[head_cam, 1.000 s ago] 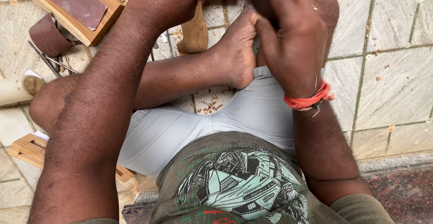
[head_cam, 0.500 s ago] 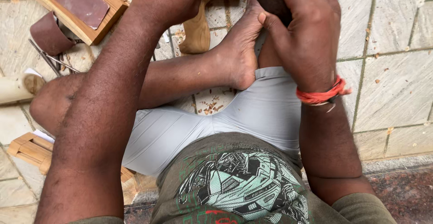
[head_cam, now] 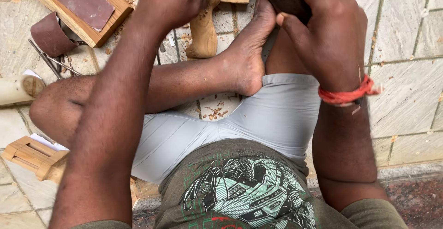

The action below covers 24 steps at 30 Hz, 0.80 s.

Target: The person carves a small wooden figurine using a chisel and a wooden mallet while sitting on the floor. They repeatedly strike the chisel to shape the wood and occasionally switch to a sanding block to smooth the surface.

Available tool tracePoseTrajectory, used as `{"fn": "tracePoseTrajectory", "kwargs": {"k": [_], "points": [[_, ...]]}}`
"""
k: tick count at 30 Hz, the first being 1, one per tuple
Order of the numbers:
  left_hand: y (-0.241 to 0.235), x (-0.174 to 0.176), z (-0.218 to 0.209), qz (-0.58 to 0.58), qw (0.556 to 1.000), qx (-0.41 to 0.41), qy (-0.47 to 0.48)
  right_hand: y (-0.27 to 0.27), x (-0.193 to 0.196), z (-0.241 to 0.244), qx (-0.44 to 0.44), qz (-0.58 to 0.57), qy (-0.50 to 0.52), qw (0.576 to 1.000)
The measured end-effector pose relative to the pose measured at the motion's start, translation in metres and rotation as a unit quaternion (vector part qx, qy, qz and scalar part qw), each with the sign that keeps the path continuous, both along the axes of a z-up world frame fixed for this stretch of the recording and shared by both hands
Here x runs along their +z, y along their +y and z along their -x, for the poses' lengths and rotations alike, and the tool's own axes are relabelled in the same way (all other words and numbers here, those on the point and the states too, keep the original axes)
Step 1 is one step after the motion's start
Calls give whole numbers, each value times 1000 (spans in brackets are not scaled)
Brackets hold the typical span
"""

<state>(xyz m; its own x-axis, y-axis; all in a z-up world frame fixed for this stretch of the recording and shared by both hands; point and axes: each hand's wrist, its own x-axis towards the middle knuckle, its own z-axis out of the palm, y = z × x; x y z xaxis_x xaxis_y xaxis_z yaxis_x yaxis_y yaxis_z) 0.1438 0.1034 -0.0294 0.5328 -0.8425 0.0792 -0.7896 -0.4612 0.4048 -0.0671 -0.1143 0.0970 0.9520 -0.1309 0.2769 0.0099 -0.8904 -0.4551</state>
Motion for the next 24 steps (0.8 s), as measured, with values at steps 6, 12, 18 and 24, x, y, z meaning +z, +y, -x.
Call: {"fn": "tracePoseTrajectory", "kwargs": {"k": [6, 12, 18, 24], "points": [[44, -3, 47, 144, 988, 50, 11, -5, -4, 31, -14, -231, 49, 972], [59, 2, 55, 108, 993, 14, 40, -4, -6, 63, -130, -420, 78, 895], [47, -2, 32, 122, 981, 118, 93, -2, -21, 81, -180, -508, 54, 841], [26, -23, 3, 231, 960, 127, 94, -11, -48, 80, -220, -510, 28, 831]]}}
